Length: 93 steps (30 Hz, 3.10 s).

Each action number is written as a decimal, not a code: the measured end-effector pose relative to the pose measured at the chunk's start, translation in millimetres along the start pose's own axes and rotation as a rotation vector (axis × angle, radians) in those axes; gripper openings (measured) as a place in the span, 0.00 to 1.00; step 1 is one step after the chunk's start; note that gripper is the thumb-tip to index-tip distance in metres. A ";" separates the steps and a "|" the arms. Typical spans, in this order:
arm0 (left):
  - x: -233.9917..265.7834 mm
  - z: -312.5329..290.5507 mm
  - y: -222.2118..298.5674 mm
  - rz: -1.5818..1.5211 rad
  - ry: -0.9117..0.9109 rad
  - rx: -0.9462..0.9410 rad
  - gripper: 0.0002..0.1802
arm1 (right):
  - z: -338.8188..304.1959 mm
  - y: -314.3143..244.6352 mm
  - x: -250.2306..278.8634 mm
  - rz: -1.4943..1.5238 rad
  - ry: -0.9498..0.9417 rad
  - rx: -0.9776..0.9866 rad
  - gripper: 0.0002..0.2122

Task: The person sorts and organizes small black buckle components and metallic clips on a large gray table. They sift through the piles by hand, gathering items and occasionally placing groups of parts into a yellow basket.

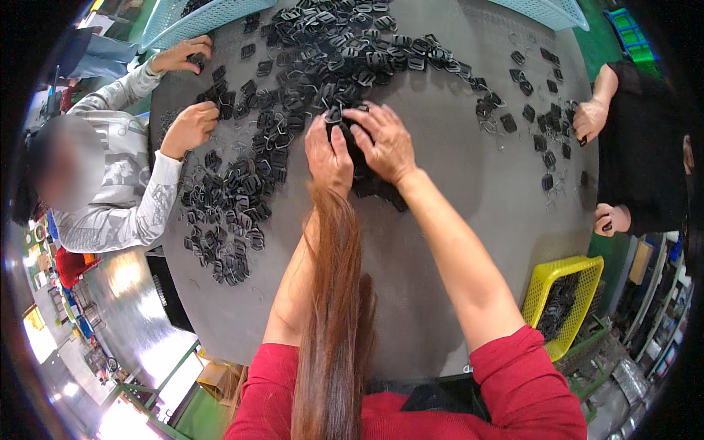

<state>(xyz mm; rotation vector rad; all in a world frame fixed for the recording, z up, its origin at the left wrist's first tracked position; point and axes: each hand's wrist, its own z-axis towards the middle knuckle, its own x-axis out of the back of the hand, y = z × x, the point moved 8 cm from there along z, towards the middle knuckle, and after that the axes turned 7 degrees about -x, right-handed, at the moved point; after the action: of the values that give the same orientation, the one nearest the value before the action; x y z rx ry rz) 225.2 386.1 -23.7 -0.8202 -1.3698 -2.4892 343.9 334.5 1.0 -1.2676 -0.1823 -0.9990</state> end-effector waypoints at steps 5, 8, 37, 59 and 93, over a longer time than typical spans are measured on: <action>13.2 -78.2 40.7 -0.624 0.144 0.448 0.20 | -88.3 -23.2 6.9 0.568 0.053 -0.506 0.13; 16.3 -133.5 48.6 -0.890 0.114 0.731 0.19 | -153.4 -14.0 -6.0 1.050 0.079 -0.870 0.14; 87.3 -252.7 163.9 0.058 -0.869 -0.663 0.09 | -402.9 -6.7 220.5 -0.336 0.144 -1.031 0.06; -50.1 -254.5 165.5 -0.367 -1.205 0.501 0.13 | -439.2 37.0 235.5 0.727 0.190 -1.407 0.12; 11.9 -239.6 140.4 -0.760 -1.361 0.688 0.10 | -376.0 39.1 159.7 0.067 0.019 -1.248 0.14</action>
<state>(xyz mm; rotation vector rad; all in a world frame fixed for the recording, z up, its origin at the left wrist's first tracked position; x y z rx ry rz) 182.2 111.6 -16.8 -2.2080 -3.1001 -1.2150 317.5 -70.8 -57.8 -2.3515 0.5978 -1.0741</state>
